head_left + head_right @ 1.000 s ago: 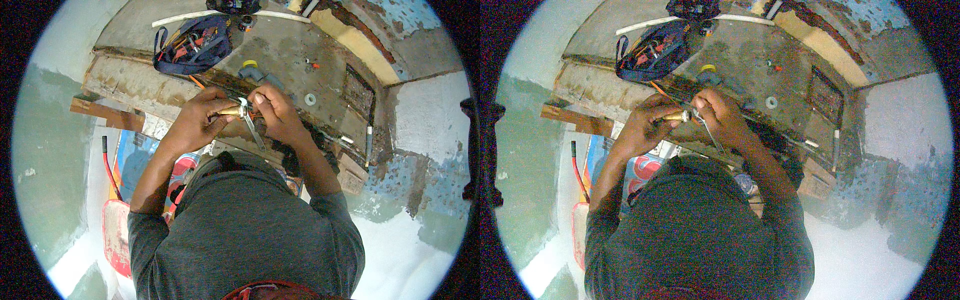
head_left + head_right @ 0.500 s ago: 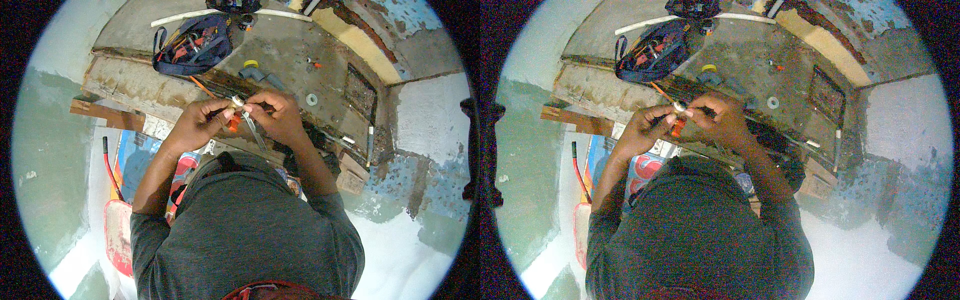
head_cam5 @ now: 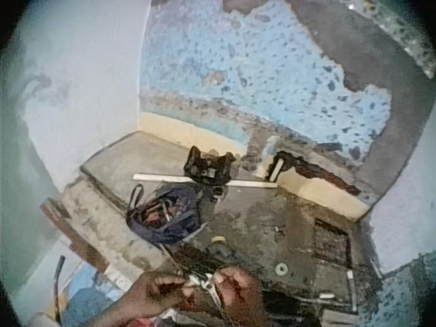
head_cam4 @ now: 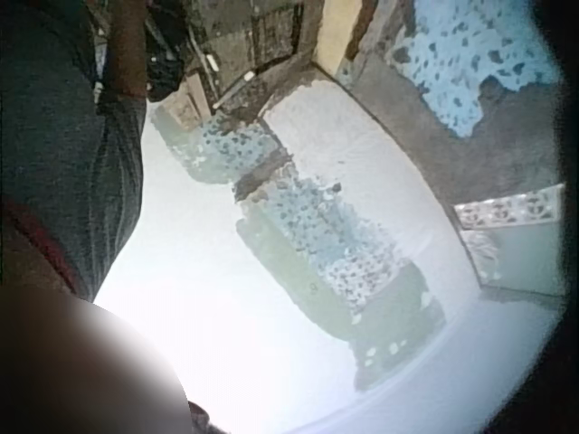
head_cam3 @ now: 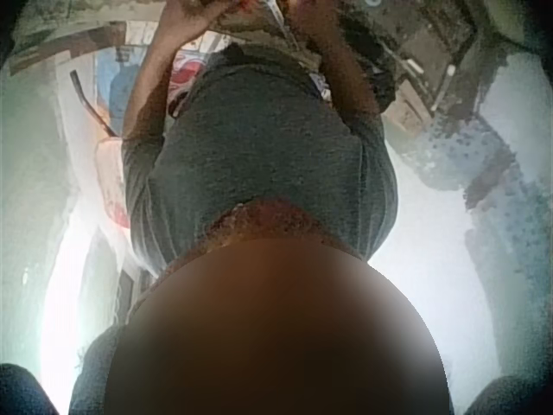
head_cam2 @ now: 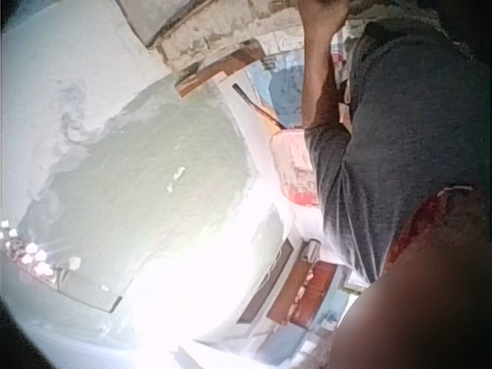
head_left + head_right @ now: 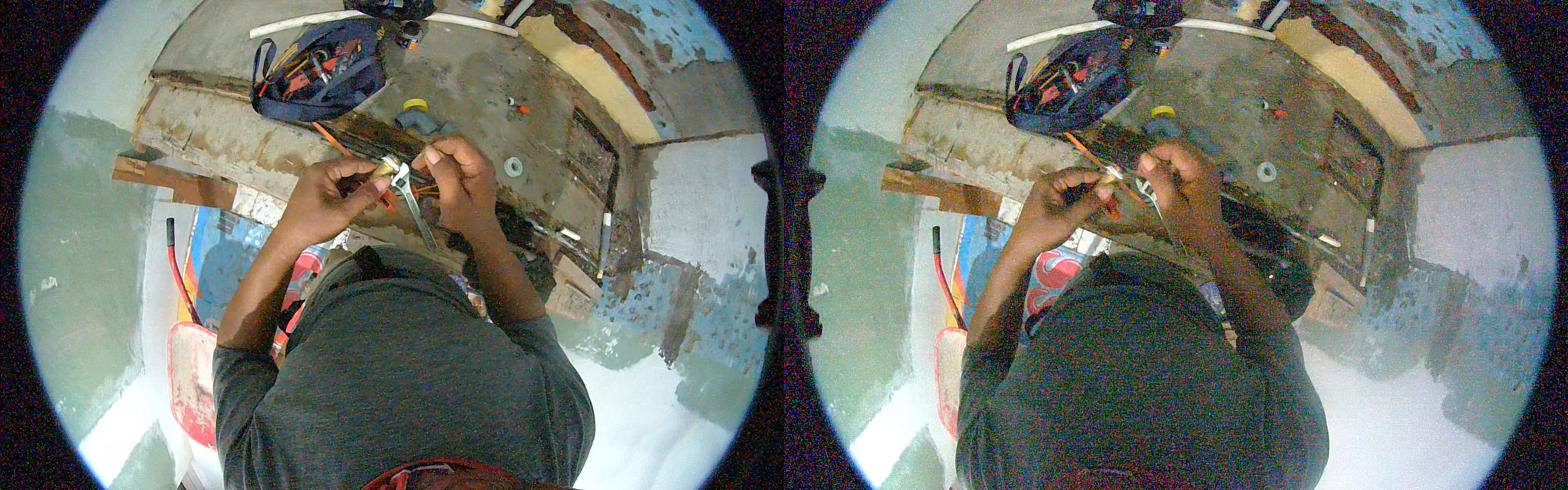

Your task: The person assembles a plumbing connection by joining a PVC pipe with a metal fitting. They wrap the fitting threads with white tape and then screw the pipe onto the fitting by hand.

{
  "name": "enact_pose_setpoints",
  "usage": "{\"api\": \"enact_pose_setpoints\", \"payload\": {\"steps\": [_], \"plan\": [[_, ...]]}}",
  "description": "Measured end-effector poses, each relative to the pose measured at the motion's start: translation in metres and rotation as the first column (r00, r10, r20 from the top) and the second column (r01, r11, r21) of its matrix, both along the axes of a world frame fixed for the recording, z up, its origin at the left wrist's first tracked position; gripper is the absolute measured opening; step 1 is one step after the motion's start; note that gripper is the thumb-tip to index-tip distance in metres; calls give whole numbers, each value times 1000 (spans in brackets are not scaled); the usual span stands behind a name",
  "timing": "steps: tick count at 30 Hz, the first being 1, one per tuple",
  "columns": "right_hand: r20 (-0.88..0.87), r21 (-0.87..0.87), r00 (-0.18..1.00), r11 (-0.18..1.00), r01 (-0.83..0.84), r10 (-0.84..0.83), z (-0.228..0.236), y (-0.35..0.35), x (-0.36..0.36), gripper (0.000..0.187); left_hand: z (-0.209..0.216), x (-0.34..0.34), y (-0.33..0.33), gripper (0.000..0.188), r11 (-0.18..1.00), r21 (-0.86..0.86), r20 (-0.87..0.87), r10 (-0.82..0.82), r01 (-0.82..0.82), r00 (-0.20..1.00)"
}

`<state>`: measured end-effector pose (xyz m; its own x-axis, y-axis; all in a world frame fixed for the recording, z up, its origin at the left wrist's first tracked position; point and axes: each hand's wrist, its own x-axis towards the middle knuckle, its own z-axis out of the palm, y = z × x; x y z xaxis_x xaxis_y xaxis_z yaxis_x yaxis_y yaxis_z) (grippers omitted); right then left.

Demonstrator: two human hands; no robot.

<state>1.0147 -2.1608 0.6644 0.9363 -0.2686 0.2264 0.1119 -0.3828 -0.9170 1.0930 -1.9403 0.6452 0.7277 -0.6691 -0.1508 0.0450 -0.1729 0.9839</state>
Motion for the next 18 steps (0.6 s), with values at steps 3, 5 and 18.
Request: {"api": "enact_pose_setpoints", "payload": {"steps": [3, 5, 18], "plan": [[-36, -272, 999, 962, 12, -23, 9, -5, 7, 16, -3, 2, -3, 23, 997, -13, 235, 76, -75, 969], [131, -417, 989, 909, -6, 67, 13, -6, 13, 20, -3, 5, -3, 19, 995, -35, 352, 100, -94, 931], [76, -238, 935, 917, -321, 348, 7, 2, 31, 14, 19, 9, 4, 21, 995, 15, 531, 74, -97, 844]]}}
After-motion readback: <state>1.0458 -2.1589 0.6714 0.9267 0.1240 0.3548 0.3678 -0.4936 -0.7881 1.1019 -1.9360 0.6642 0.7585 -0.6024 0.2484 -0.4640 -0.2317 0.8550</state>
